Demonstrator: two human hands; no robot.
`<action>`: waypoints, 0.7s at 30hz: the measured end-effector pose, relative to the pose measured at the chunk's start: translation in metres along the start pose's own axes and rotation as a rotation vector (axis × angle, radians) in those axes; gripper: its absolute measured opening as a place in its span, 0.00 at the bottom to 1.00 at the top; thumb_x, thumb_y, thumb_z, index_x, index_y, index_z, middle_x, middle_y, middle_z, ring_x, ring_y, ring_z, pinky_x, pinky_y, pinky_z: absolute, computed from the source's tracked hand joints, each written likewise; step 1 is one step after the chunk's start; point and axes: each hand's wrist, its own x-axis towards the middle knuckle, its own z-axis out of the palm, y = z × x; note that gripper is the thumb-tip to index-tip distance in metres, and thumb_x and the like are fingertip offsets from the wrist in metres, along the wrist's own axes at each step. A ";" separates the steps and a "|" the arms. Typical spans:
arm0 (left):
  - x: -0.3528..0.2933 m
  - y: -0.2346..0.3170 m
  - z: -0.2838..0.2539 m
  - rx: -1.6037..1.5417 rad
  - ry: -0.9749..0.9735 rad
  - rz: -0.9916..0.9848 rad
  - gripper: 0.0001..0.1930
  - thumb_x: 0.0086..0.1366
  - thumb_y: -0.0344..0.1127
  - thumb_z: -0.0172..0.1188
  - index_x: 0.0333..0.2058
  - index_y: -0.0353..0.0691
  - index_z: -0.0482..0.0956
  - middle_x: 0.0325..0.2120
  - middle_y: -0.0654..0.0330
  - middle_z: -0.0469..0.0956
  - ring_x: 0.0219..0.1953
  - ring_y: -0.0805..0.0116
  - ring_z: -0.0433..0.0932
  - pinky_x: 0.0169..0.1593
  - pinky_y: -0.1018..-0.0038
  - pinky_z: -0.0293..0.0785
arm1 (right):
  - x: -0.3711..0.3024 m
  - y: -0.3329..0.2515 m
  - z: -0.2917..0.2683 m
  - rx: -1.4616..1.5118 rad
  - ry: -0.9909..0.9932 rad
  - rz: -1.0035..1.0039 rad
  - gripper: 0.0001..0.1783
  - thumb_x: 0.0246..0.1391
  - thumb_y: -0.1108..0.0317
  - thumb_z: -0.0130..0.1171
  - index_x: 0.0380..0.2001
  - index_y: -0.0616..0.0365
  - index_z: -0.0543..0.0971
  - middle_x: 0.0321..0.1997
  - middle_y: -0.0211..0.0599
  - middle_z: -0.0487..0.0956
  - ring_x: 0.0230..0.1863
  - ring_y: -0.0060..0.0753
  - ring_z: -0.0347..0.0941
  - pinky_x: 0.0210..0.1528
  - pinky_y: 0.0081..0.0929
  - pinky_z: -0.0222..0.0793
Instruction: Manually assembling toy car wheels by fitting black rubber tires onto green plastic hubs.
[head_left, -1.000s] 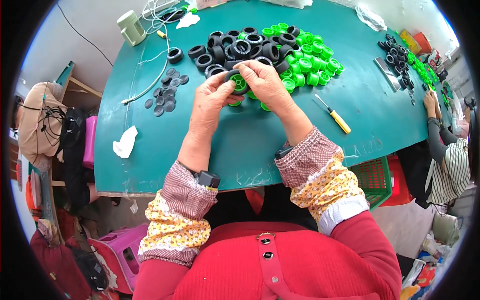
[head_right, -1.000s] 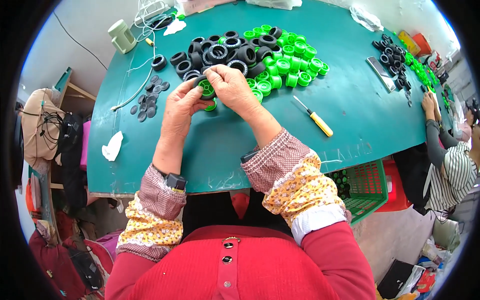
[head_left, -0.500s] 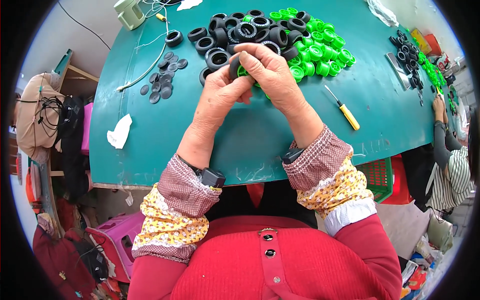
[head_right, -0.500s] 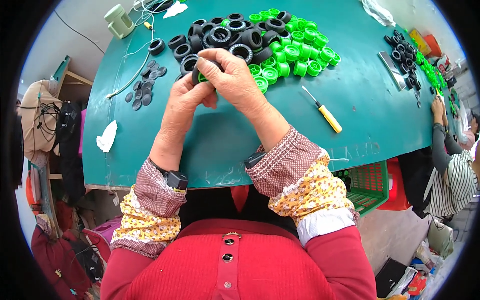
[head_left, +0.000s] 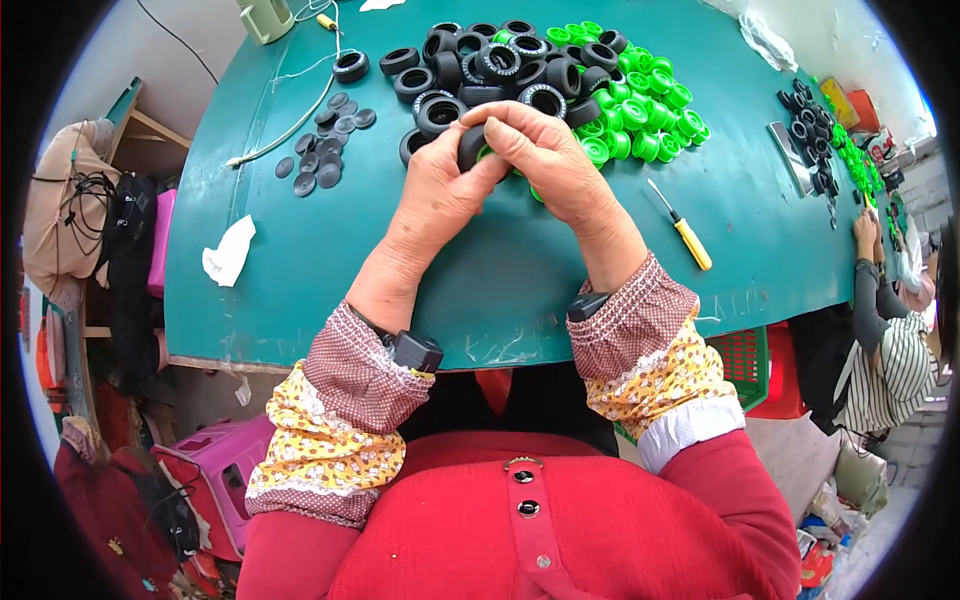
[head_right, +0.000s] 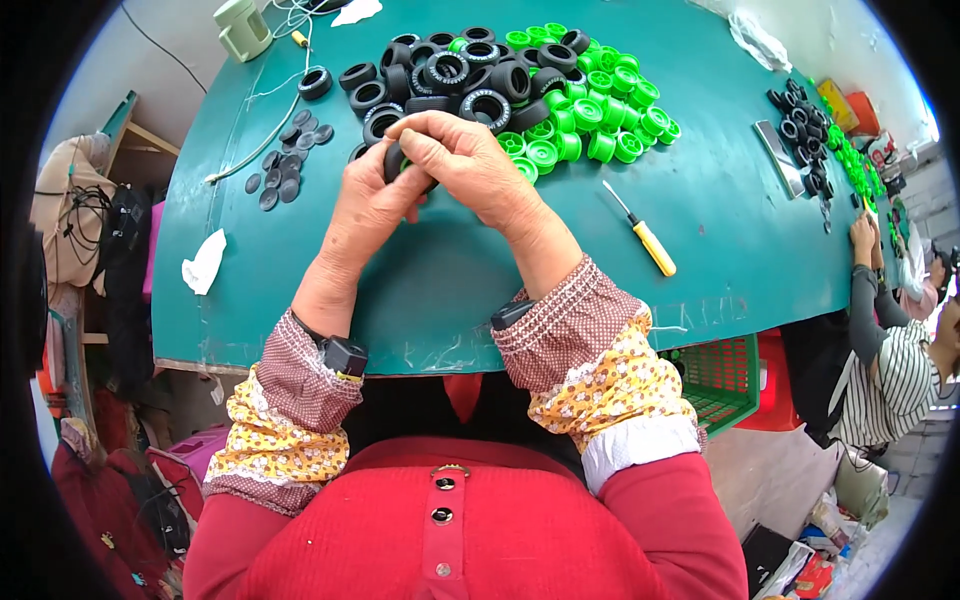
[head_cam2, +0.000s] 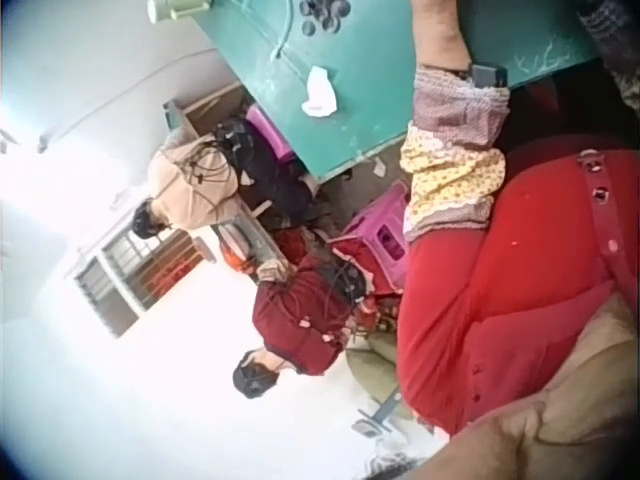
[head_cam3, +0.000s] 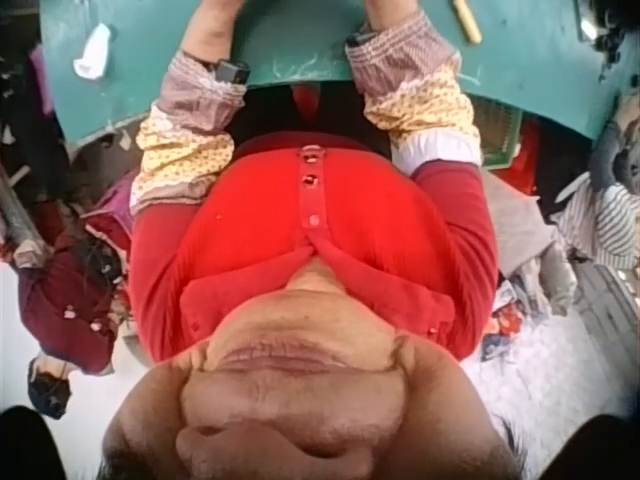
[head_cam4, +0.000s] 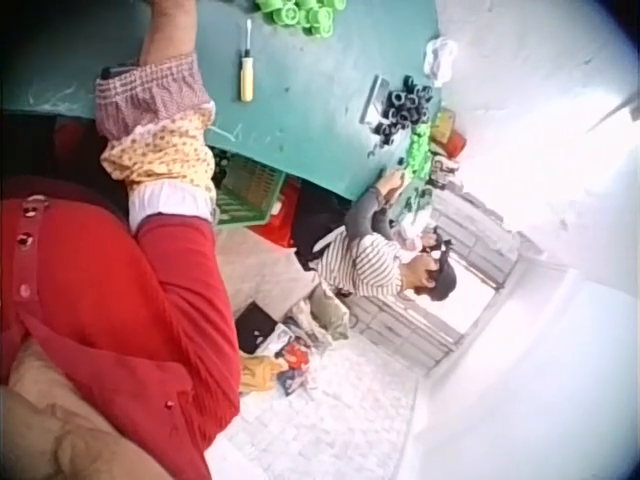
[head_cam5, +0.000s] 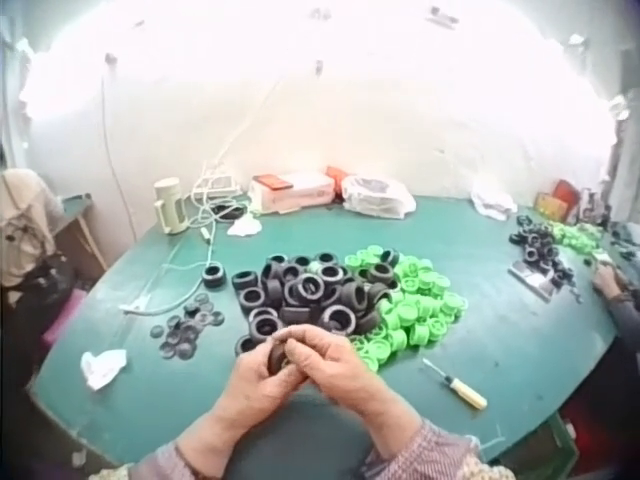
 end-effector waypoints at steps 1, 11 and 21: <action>-0.001 0.004 -0.003 -0.162 -0.042 -0.141 0.13 0.58 0.42 0.55 0.33 0.37 0.72 0.19 0.65 0.72 0.17 0.79 0.70 0.19 0.85 0.65 | -0.001 -0.005 0.001 0.072 -0.052 0.042 0.13 0.54 0.68 0.49 0.42 0.63 0.71 0.28 0.32 0.74 0.22 0.21 0.71 0.29 0.17 0.68; -0.001 0.002 -0.014 -0.654 -0.111 -0.265 0.15 0.56 0.37 0.53 0.37 0.31 0.72 0.31 0.57 0.76 0.32 0.71 0.76 0.37 0.79 0.74 | -0.005 -0.012 0.009 -0.469 -0.102 -0.020 0.33 0.36 0.68 0.66 0.49 0.55 0.64 0.37 0.32 0.72 0.39 0.21 0.69 0.41 0.21 0.68; 0.000 0.000 -0.008 -0.457 0.126 -0.024 0.12 0.60 0.38 0.50 0.31 0.33 0.74 0.25 0.63 0.74 0.26 0.76 0.71 0.30 0.80 0.68 | -0.006 0.000 0.019 -0.543 0.031 -0.193 0.32 0.33 0.68 0.65 0.46 0.57 0.65 0.36 0.44 0.75 0.38 0.39 0.74 0.39 0.27 0.69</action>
